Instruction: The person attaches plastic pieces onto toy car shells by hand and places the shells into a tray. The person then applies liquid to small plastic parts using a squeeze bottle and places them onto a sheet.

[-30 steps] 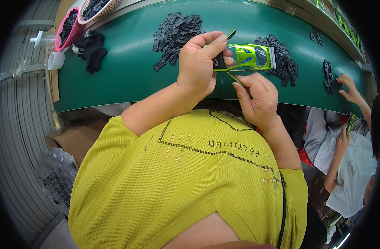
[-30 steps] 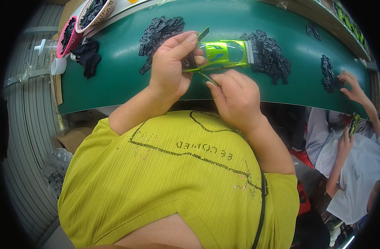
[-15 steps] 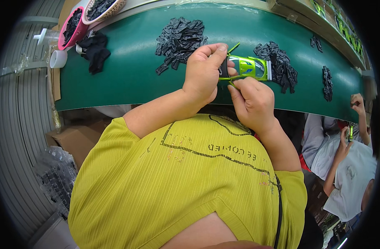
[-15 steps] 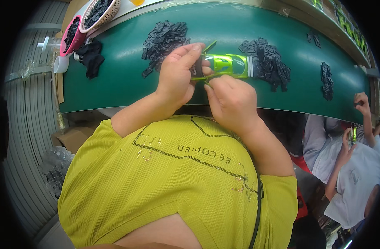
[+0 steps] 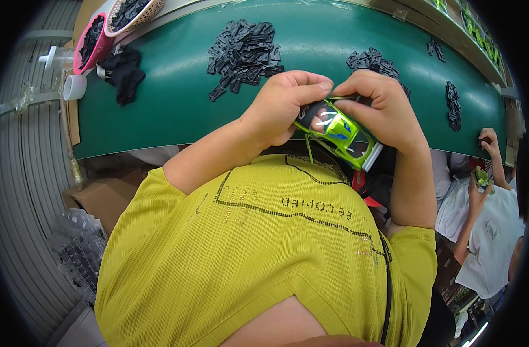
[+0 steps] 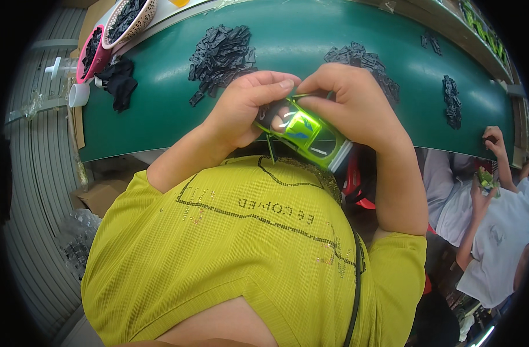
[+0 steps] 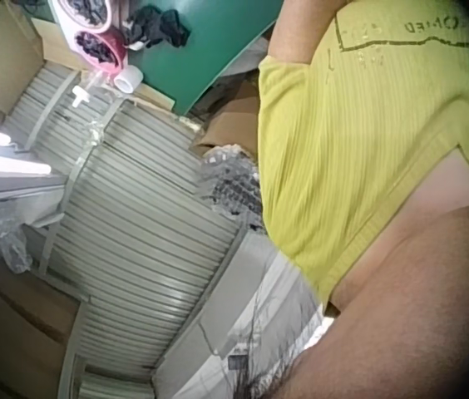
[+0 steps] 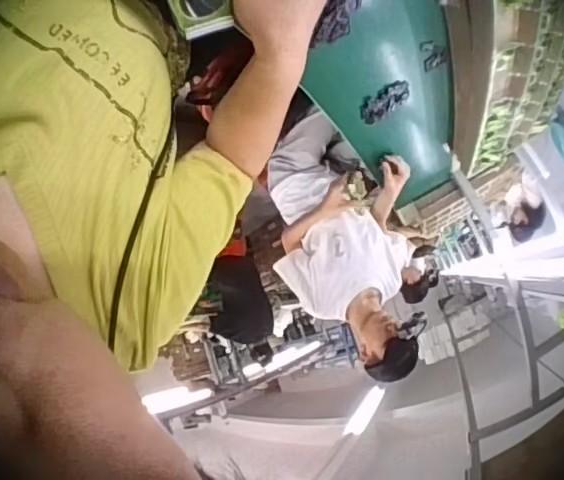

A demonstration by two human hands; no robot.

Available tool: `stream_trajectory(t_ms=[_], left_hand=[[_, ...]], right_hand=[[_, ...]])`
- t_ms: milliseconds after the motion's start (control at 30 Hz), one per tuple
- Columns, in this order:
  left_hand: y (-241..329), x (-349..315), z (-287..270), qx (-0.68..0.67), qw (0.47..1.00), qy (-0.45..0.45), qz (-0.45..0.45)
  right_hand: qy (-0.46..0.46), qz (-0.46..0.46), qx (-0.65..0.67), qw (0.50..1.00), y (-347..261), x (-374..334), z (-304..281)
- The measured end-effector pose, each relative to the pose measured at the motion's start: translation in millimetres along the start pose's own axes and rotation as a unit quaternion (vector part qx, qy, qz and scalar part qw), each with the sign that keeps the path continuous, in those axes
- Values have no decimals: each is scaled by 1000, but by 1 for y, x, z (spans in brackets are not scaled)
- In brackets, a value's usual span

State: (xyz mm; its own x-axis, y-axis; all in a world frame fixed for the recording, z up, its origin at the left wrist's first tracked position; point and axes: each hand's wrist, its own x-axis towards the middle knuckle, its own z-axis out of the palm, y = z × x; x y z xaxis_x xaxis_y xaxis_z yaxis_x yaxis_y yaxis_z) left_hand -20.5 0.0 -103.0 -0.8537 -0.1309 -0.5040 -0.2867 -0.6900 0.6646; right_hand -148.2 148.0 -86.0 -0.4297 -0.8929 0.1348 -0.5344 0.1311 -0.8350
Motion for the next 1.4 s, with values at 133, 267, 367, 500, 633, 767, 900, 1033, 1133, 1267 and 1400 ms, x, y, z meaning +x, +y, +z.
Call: stream_trajectory(t_ms=[133, 267, 367, 500, 633, 767, 900, 1033, 1133, 1267, 1400], left_hand=[[6, -6, 1, 3, 999, -24, -34], [3, -3, -4, -16, 998, -46, -46], [7, -3, 2, -33, 999, -3, -14], [10, -2, 2, -59, 994, 67, 70], [4, 5, -4, -75, 989, 57, 112], [6, 9, 8, -21, 991, 85, 105], [3, 11, 2, 31, 988, 79, 127], [-6, 11, 1, 101, 986, 47, 121], [-7, 12, 5, 132, 981, 64, 125], [-3, 12, 4, 161, 977, 36, 131], [2, 14, 9, 176, 975, 38, 129]], right_hand=[[-58, -71, -28, 995, 3, 3, -2], [-63, -35, -24, 997, 4, -1, -3], [-7, 70, 118, 991, 9, -2, -10], [275, 50, 45, 959, -21, -23, -13], [50, -22, -84, 995, -45, -37, 21], [96, -128, -222, 962, -27, -33, 34], [98, -94, -314, 940, -41, -28, 24], [35, -54, -295, 953, -30, -23, 26], [16, -52, -255, 965, -23, -23, 31], [57, -62, -266, 960, -19, -26, 31], [49, -62, -233, 969, -10, -28, 28]])
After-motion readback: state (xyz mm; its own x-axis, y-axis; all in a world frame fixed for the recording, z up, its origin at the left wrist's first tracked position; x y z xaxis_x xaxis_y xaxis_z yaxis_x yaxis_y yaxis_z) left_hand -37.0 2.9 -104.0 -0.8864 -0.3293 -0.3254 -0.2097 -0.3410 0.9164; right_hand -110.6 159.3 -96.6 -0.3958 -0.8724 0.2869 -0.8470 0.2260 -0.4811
